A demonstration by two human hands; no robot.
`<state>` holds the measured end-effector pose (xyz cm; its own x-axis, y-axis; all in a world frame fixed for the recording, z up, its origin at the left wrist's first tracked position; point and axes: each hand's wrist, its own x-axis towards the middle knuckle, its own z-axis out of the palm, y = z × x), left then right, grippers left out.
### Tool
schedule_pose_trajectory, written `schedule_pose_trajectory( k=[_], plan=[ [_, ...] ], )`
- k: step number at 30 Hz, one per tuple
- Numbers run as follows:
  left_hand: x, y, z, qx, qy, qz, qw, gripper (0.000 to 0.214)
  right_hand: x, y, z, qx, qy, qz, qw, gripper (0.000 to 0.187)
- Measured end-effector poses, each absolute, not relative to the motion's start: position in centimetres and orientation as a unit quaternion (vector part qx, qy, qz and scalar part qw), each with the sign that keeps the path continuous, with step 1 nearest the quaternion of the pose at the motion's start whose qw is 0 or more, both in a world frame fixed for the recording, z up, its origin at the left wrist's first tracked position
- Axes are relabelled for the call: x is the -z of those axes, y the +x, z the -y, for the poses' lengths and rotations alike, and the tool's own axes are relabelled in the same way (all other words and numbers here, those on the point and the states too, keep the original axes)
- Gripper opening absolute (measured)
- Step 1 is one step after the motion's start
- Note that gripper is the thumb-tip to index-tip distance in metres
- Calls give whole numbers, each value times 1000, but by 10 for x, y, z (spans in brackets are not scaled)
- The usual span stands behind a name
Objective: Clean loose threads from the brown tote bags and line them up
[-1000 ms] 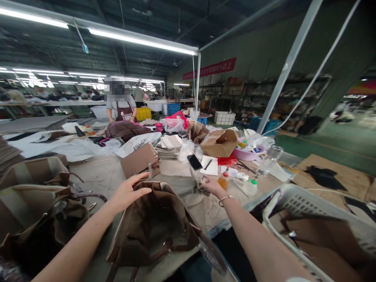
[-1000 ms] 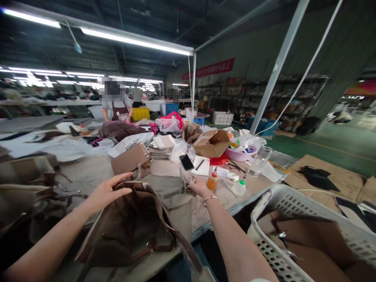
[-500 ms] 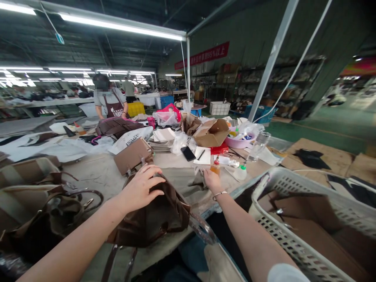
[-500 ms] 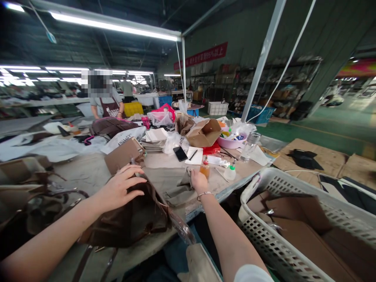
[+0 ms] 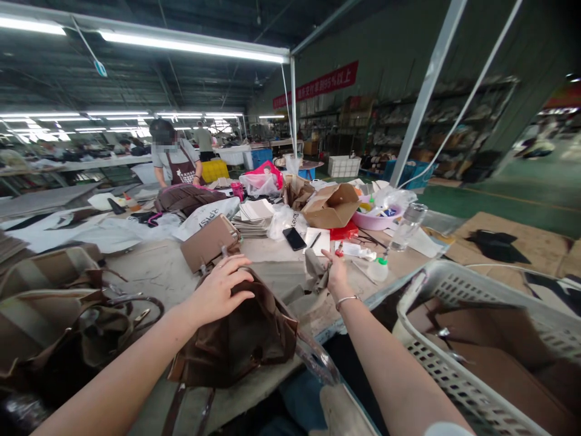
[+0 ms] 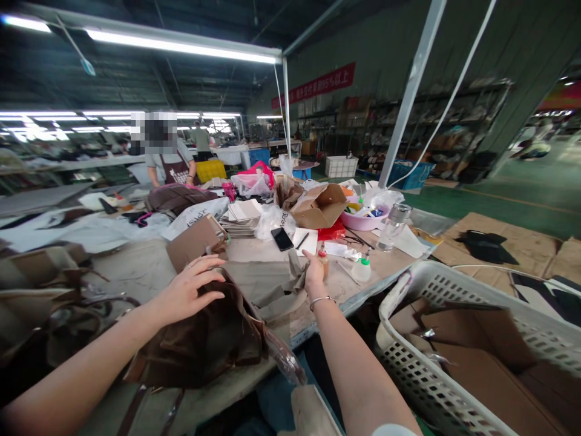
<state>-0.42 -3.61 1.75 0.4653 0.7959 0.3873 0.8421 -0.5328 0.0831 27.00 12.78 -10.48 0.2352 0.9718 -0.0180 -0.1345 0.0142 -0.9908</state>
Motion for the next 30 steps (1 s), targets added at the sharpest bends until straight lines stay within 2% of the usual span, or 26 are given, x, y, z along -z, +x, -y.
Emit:
schedule_pose_trajectory(
  k=[3, 8, 11, 13, 15, 17, 19, 23, 30],
  plan=[
    [-19, -4, 37, 202, -853, 478, 59, 17, 104, 265, -129, -450, -554, 446, 541, 62],
    [-18, -4, 34, 200, -853, 481, 43, 19, 74, 264, -112, -391, -540, 582, 466, 59],
    [-15, -5, 30, 205, -849, 486, 30, 16, 43, 268, -73, -297, -459, 717, 433, 55],
    [-13, -6, 27, 211, -847, 487, 19, 16, 27, 270, -36, -312, -382, 768, 408, 50],
    [-13, -7, 25, 209, -847, 488, 7, 17, 21, 269, 2, -308, -343, 798, 388, 58],
    [-14, -7, 24, 196, -852, 486, -3, 16, 23, 263, 32, -270, -364, 810, 372, 70],
    [-17, -7, 24, 178, -858, 481, -10, 14, 31, 256, 48, -258, -385, 806, 368, 61],
    [-22, -9, 24, 159, -868, 470, -25, 15, 42, 249, 44, -294, -368, 789, 395, 24],
    [-19, -7, 14, 146, -866, 477, -33, 18, 41, 254, 29, -348, -372, 750, 423, 16]
  ],
)
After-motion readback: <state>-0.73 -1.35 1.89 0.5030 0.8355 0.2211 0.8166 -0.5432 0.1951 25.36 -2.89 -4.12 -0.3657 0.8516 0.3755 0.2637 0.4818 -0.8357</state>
